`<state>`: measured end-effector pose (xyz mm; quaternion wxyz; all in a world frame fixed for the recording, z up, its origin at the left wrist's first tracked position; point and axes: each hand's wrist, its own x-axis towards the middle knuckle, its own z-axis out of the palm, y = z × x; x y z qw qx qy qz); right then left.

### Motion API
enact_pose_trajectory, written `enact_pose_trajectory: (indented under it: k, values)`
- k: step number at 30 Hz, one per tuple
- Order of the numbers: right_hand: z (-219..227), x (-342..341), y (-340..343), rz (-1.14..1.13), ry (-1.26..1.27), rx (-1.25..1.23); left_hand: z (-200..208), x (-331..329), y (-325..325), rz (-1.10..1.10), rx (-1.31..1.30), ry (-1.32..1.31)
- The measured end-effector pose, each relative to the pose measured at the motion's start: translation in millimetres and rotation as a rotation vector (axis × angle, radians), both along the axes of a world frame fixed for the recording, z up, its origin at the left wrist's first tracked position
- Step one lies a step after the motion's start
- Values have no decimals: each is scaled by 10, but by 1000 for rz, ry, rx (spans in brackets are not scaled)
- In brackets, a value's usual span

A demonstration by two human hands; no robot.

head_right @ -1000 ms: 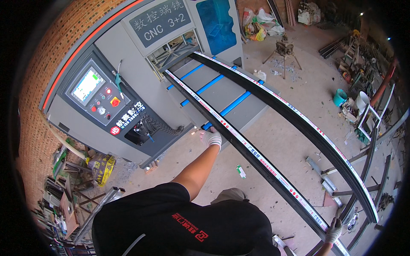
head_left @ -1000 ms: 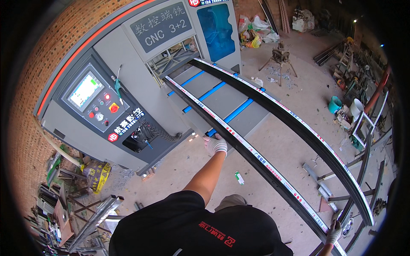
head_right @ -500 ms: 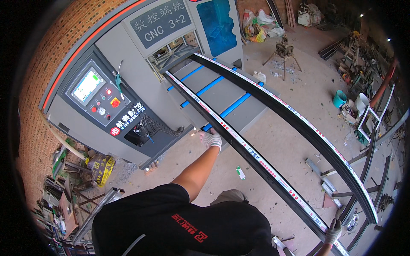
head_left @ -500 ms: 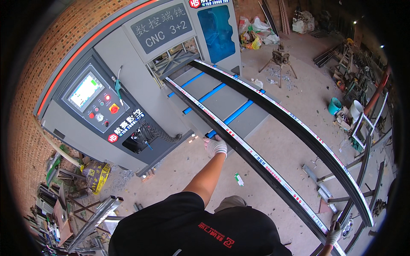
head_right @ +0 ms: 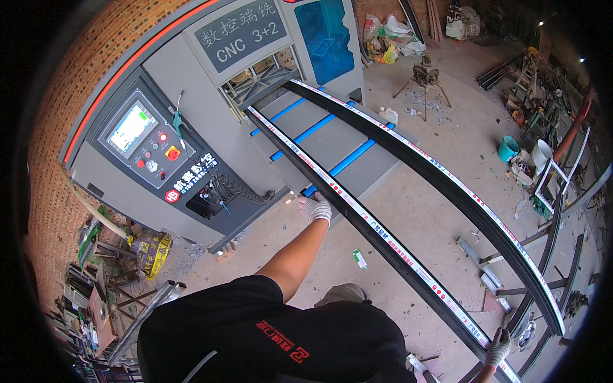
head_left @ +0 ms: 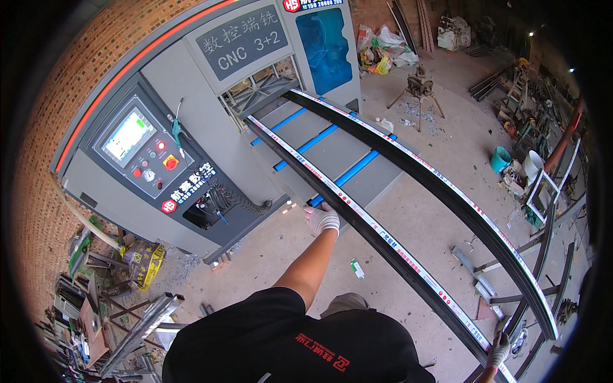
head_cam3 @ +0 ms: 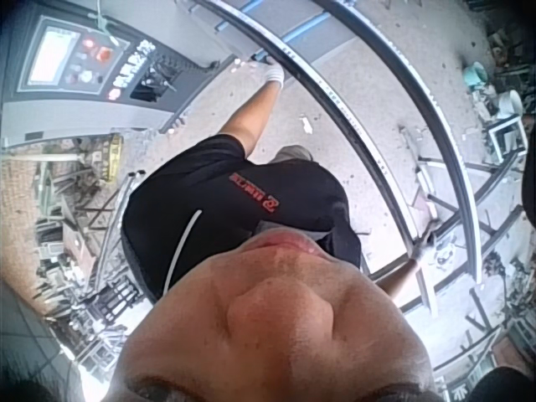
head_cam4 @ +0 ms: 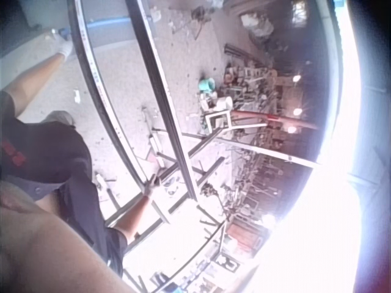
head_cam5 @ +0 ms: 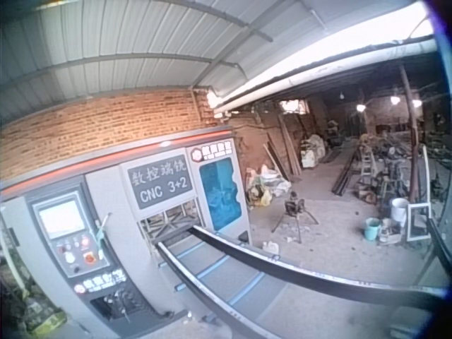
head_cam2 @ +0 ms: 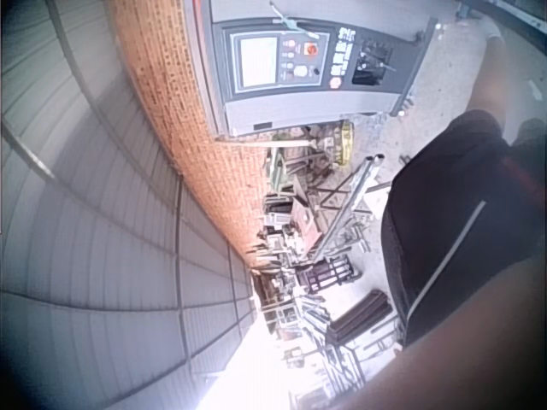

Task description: The person cleans a machine component, then picks up a long metal frame and places it into a CNC machine. They adjust the frame's position and operate the machine's control panel to begin processing.

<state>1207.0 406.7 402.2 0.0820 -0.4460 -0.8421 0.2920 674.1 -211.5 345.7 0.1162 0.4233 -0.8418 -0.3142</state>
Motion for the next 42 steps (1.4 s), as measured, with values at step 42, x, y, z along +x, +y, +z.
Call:
enact_pose_trajectory:
  k: [42]
  values:
    - [-52,36,56,-12,-27,10,9,11,18,12,-44,-18]
